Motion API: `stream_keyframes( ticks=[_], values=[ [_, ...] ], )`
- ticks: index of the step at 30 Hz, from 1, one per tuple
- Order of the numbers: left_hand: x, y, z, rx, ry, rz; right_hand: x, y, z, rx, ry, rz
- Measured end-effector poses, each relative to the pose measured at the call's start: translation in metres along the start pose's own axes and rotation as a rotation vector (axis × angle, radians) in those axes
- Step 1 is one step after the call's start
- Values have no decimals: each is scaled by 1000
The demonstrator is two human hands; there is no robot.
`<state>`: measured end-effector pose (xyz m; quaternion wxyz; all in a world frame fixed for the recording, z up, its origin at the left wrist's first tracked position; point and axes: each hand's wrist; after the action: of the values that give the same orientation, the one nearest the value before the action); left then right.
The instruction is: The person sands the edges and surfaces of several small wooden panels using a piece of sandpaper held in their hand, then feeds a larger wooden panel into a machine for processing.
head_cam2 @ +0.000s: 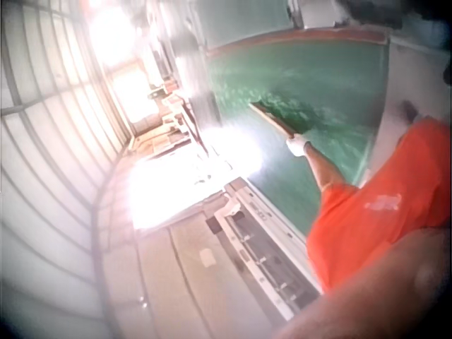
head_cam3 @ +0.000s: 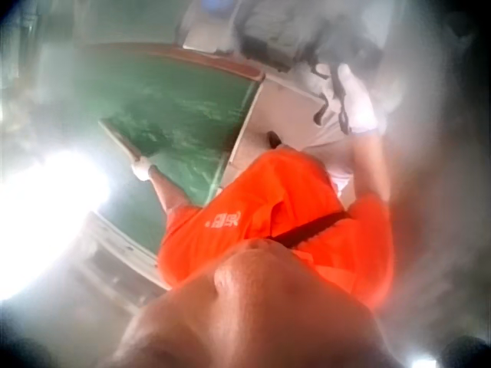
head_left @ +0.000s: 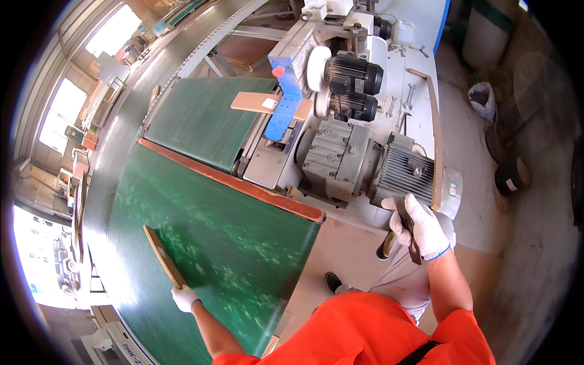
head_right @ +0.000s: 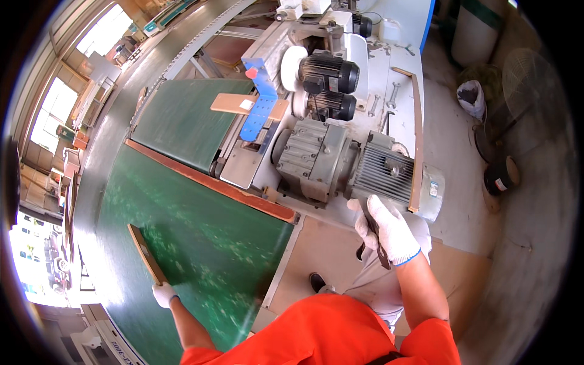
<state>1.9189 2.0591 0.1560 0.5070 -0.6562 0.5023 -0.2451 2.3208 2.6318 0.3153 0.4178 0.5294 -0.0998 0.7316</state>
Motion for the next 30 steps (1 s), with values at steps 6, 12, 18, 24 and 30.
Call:
stream_keyframes(
  ticks=[6, 12, 18, 24, 30],
  values=[
    [35, 65, -109, 187, -590, 610, 7, -24, 6, -64, -17, 14],
    [-105, 88, -83, 1, -16, 440, 14, -34, 7, -80, -43, 3],
    [-401, 15, 94, 378, 1324, 484, 15, -37, 3, -61, -53, -26],
    [-504, 29, 106, 527, 1356, 64, 16, -36, 13, -184, -54, 56],
    [-473, -33, 119, 555, 1581, 40, 0, -37, 10, -278, -161, -156]
  ],
)
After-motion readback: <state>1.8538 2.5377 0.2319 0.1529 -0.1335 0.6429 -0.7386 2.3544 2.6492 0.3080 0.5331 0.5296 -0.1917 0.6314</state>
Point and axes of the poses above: each hand's wrist, its own z-axis away from the middle knuckle, its own y-axis out of the palm, x = y × z
